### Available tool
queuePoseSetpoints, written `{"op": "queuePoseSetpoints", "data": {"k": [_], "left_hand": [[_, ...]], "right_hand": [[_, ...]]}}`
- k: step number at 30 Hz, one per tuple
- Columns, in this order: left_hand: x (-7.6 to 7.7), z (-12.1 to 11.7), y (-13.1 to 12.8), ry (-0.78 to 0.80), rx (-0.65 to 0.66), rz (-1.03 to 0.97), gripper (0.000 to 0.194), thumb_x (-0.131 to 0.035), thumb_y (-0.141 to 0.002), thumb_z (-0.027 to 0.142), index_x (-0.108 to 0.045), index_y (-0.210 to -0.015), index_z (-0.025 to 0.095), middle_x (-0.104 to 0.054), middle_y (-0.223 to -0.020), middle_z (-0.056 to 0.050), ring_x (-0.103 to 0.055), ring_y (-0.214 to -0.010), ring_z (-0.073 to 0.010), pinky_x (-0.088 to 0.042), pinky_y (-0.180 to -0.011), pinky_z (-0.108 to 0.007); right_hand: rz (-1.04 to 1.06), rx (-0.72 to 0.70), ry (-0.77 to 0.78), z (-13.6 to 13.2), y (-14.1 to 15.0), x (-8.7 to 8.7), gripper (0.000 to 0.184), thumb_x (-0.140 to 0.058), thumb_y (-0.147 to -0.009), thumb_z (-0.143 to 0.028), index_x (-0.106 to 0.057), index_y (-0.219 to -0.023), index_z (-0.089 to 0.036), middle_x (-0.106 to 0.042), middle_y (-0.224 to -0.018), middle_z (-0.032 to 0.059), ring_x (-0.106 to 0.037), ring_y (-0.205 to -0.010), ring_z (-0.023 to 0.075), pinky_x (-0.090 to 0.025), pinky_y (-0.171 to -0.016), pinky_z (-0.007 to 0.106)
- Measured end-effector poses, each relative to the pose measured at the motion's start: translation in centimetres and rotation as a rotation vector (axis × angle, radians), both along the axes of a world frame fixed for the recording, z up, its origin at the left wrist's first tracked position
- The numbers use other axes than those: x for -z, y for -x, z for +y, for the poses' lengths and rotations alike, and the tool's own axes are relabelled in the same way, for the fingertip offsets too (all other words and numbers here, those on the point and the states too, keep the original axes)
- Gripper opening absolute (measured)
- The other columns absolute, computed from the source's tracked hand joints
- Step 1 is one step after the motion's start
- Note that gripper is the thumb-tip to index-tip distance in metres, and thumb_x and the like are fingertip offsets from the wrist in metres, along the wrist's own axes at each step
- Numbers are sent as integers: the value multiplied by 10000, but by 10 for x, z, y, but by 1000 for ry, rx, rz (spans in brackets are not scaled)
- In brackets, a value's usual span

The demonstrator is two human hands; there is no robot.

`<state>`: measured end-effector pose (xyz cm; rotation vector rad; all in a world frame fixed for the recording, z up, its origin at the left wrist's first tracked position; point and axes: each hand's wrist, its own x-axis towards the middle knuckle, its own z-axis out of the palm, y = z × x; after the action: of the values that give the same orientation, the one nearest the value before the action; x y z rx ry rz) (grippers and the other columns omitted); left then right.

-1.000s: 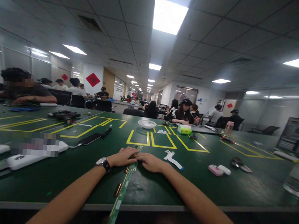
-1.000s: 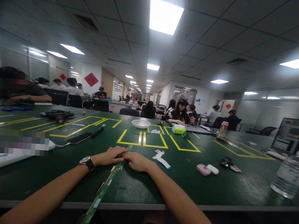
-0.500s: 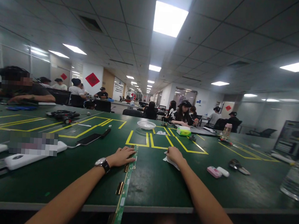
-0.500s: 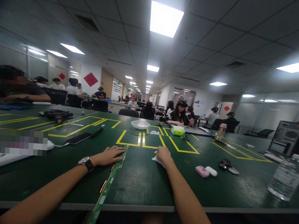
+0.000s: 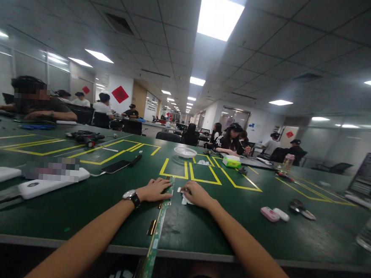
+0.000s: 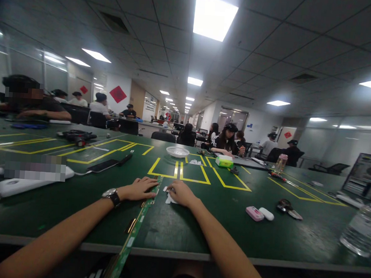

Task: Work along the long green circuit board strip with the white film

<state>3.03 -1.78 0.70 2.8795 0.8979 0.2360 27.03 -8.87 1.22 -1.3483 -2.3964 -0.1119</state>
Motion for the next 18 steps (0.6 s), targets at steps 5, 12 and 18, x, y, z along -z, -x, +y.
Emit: {"op": "queuePoseSetpoints", "data": {"k": [5,12,18], "left_hand": [[-2,-1,2,11,13,15,736,-347,-847,718,-328,-1432,272,-297,-1480,-93,-246,-1312,-344,-238,-985,-518],[0,2,1,11,1,22,728,-367,-846,709,-326,-1430,276,-291,-1483,-103,-248,-1314,-339,-238,-982,-525],[1,1,1,9,-4,9,719,-360,-849,708,-330,-1429,284,-292,-1484,-93,-244,-1314,-340,-235,-985,-509]], "right_hand": [[-21,-153,4,-10,11,-7,275,-480,-871,-183,-671,-1068,-169,-629,-1000,89,-556,-949,172,-418,-880,289],[-62,-190,3,-11,13,-8,315,-437,-882,-147,-670,-1093,-168,-624,-1021,98,-552,-948,174,-420,-880,299],[-73,-189,-3,-10,14,-4,335,-431,-883,-135,-657,-1123,-197,-606,-1031,93,-535,-956,178,-413,-879,305]]}}
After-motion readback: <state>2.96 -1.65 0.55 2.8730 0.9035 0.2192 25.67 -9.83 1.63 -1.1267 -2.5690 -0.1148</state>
